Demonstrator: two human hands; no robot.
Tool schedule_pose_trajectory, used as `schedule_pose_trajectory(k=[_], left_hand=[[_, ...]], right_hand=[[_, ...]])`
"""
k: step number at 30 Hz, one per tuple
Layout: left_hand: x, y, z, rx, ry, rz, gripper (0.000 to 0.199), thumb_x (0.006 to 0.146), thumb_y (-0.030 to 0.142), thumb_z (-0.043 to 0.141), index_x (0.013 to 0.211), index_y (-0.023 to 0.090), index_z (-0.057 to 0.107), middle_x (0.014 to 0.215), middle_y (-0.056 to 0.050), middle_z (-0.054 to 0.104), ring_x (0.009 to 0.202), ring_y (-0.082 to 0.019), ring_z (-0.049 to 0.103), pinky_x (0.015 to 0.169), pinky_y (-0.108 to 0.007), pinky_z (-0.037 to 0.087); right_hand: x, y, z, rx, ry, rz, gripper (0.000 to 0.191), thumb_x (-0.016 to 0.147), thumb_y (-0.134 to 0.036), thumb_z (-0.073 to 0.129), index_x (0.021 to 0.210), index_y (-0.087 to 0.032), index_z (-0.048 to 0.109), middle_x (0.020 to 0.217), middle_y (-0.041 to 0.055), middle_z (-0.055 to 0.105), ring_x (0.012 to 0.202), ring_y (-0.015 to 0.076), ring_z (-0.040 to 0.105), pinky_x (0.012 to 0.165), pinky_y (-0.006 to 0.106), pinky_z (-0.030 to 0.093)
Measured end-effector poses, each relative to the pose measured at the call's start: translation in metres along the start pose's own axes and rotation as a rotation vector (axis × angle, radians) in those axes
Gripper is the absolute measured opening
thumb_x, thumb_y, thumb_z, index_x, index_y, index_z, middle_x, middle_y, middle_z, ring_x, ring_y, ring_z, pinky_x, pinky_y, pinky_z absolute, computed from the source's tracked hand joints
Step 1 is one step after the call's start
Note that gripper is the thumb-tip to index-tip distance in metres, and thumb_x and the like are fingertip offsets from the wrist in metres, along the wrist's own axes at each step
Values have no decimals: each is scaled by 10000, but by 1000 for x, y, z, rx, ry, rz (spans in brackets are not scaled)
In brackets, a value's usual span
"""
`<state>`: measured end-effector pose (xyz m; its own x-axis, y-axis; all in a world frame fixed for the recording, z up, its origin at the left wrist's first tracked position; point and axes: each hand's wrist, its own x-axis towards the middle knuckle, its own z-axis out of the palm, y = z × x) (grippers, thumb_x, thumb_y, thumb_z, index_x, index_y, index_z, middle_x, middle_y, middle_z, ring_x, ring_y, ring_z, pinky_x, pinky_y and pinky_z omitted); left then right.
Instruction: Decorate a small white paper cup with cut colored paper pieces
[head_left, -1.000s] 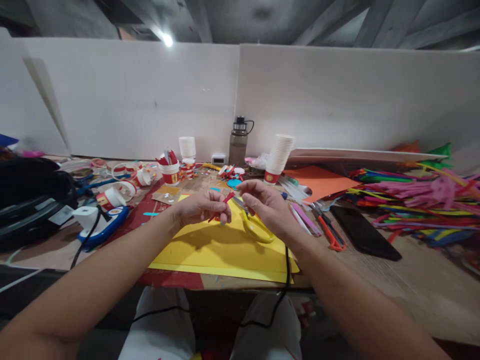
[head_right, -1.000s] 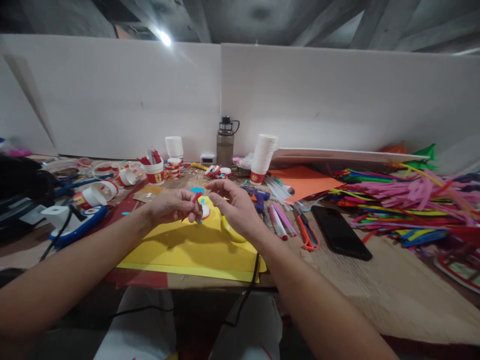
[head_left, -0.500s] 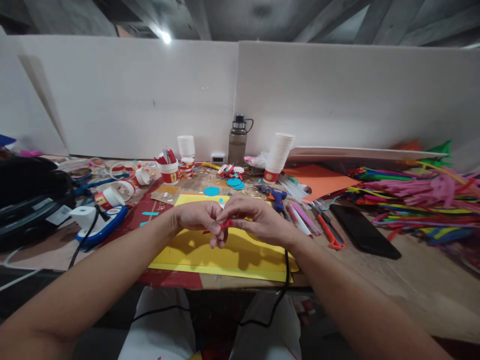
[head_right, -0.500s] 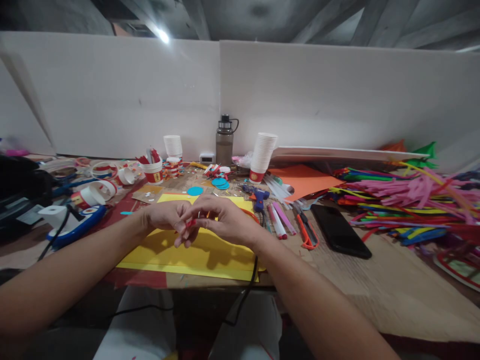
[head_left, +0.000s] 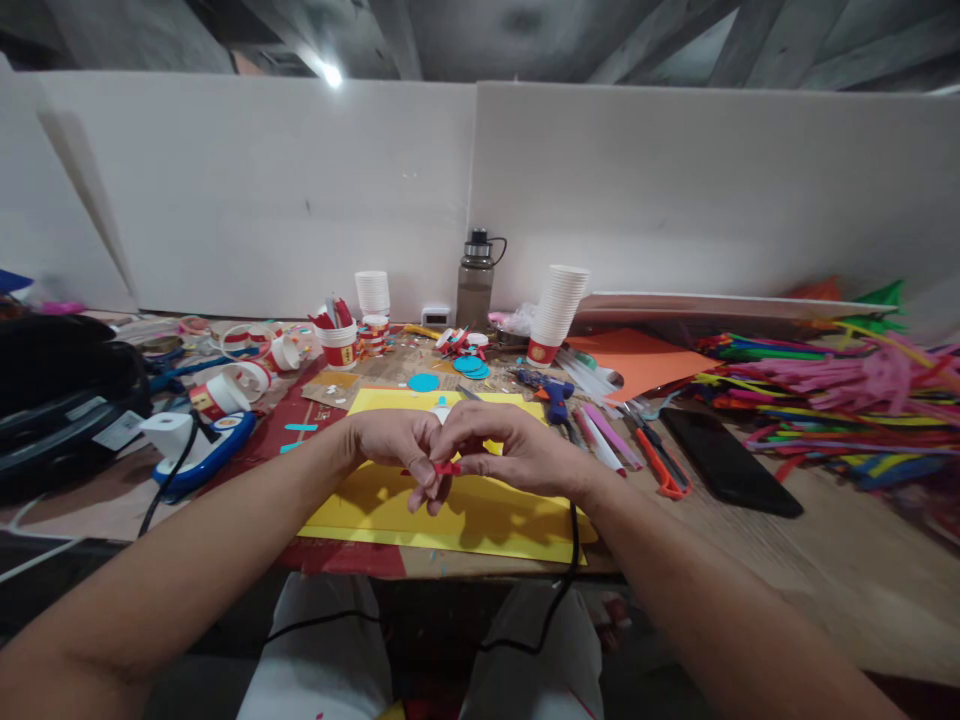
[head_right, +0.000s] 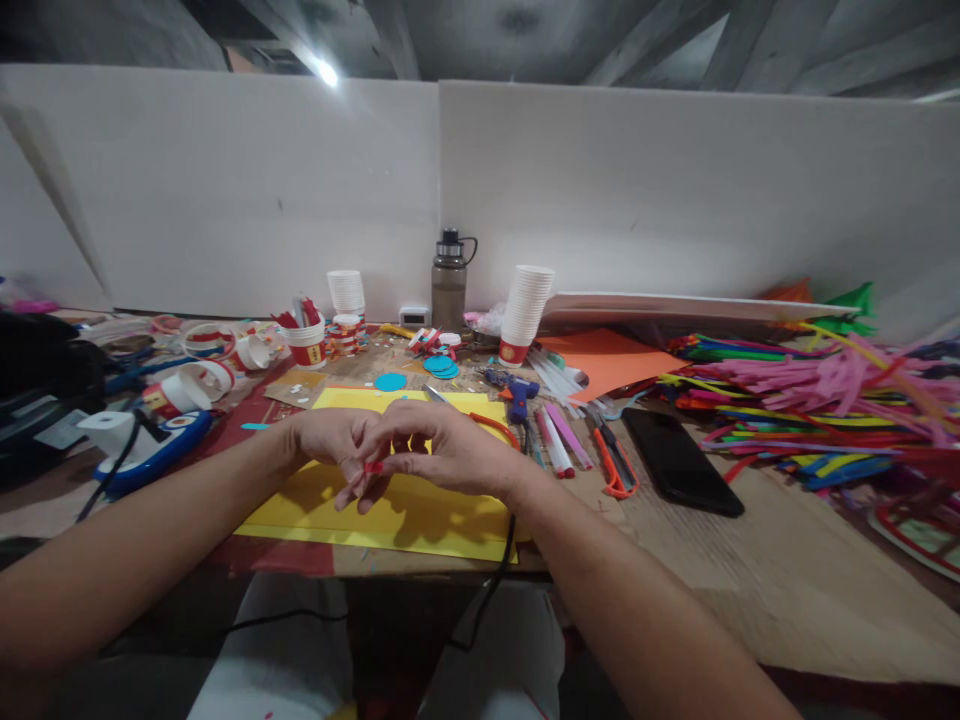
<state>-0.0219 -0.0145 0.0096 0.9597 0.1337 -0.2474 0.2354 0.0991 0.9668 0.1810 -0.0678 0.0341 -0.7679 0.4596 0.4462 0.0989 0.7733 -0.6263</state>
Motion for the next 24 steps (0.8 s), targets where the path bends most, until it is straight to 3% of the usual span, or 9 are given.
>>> schedule_pose_trajectory(k=[12, 16, 19, 22, 24], left_hand=[[2, -2, 4, 0, 3, -19, 315, 557, 488, 838, 609, 194, 737, 620, -92, 719, 543, -208, 659, 594, -317, 532], [3, -6, -1, -1, 72, 62, 340, 576, 468, 840, 706, 167, 747, 716, -111, 737, 646, -222, 686, 692, -346, 539], [0, -5, -9, 33, 304, 218, 443, 596, 477, 832, 864, 135, 745, 875, -142, 741, 819, -235, 688, 785, -348, 506], [-1, 0, -16, 35, 676, 470, 494, 670, 490, 783, 1021, 149, 713, 1129, -149, 690, 1068, -235, 614, 872, -318, 444], [-1, 3, -19, -2, 948, 630, 426, 696, 455, 770, 1010, 175, 705, 1150, -106, 680, 1104, -203, 578, 869, -280, 418]], right_hand=[[2, -5, 2, 56, -54, 6, 88, 882, -241, 616, 877, -198, 693, 896, 35, 685, 874, 135, 616, 843, 293, 495], [1, -3, 4, 7, 43, 99, 83, 867, -241, 631, 841, -179, 680, 848, 29, 665, 799, 131, 607, 772, 277, 490], [-1, 4, 3, -81, 288, 228, 69, 849, -216, 622, 801, -176, 652, 780, 11, 643, 706, 122, 577, 678, 257, 464], [-2, 12, -1, -148, 580, 291, 68, 844, -238, 612, 822, -175, 625, 775, 12, 631, 698, 128, 561, 646, 254, 445], [-4, 16, -4, -195, 733, 302, 94, 860, -271, 598, 852, -178, 612, 796, 19, 627, 694, 130, 555, 634, 259, 443]])
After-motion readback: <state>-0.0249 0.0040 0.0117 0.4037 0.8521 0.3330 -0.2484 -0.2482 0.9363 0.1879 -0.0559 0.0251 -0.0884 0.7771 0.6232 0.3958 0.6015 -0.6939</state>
